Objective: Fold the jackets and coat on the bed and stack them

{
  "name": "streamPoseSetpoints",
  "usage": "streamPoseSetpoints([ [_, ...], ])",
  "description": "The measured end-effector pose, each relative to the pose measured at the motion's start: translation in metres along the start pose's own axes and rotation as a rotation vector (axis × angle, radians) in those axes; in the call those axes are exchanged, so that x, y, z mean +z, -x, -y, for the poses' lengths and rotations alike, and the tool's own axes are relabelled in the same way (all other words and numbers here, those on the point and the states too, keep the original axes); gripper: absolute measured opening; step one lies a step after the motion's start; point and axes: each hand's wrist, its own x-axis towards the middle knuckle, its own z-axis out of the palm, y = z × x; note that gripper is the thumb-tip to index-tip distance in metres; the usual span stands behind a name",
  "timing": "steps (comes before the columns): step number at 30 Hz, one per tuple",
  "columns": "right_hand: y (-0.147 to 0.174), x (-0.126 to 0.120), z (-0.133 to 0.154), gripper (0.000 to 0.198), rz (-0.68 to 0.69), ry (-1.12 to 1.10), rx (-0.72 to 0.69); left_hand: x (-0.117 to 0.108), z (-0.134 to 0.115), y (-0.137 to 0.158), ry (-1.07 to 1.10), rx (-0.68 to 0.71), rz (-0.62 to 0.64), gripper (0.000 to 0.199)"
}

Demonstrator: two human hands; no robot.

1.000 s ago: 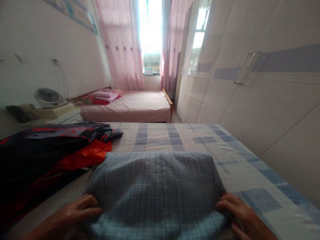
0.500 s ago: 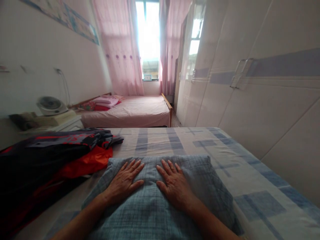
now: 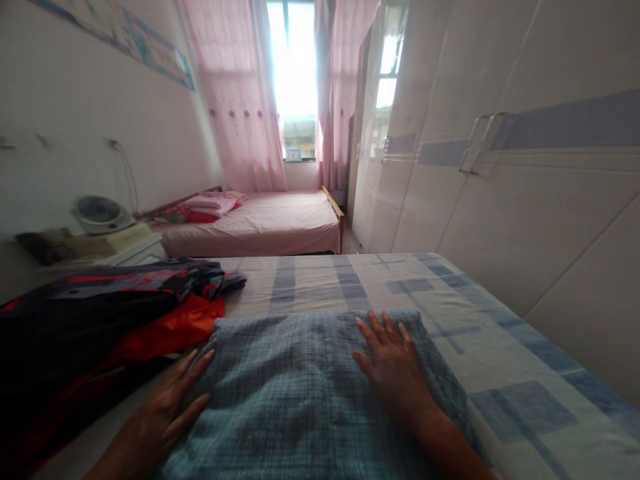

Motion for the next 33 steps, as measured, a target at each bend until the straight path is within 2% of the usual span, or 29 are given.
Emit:
streamPoseSetpoints([
  [2,0.001,0.009,-0.016,0.053,0.095,-0.002,0.066,0.005,0.008,0.016,0.087,-0.092,0.039,0.056],
  [4,-0.001,0.007,-0.017,0.055,0.143,-0.031,0.067,0.004,0.005,0.024,0.192,-0.184,0.023,0.057],
  [8,-0.007,-0.011,0.024,0.058,0.024,-0.131,-0.066,-0.009,-0.010,0.024,0.409,-0.481,0.010,0.066],
  [10,-0.005,-0.010,0.052,0.058,-0.020,-0.163,-0.152,-0.015,-0.016,0.021,0.597,-0.594,0.037,0.061],
  [12,-0.002,-0.001,0.073,0.059,0.045,-0.177,-0.214,-0.019,-0.020,0.019,0.871,-0.692,0.095,0.049],
  [14,-0.001,0.007,0.084,0.060,0.175,-0.193,-0.256,-0.024,-0.023,0.015,1.117,-0.790,0.168,0.040],
  [16,-0.004,0.007,0.085,0.057,0.268,-0.223,-0.289,-0.028,-0.024,0.009,1.240,-0.849,0.192,0.033],
  [18,-0.012,0.001,0.080,0.052,0.240,-0.233,-0.277,-0.032,-0.025,0.003,1.268,-0.840,0.161,0.029],
  [20,-0.023,-0.003,0.074,0.050,0.123,-0.202,-0.194,-0.035,-0.027,-0.004,1.288,-0.804,0.127,0.031],
  [22,-0.034,0.000,0.067,0.052,0.074,-0.168,-0.097,-0.039,-0.035,-0.009,1.339,-0.759,0.105,0.038],
  [26,-0.042,0.011,0.054,0.056,0.213,-0.191,-0.078,-0.057,-0.067,-0.018,1.416,-0.734,0.079,0.055],
  [29,-0.028,0.009,0.052,0.057,0.184,-0.212,-0.085,-0.077,-0.096,-0.027,1.415,-0.714,0.113,0.065],
  [31,-0.011,0.008,0.056,0.059,0.138,-0.223,-0.103,-0.086,-0.115,-0.034,1.412,-0.668,0.169,0.064],
  [33,0.006,0.009,0.062,0.060,0.149,-0.246,-0.148,-0.092,-0.135,-0.043,1.407,-0.605,0.240,0.061],
])
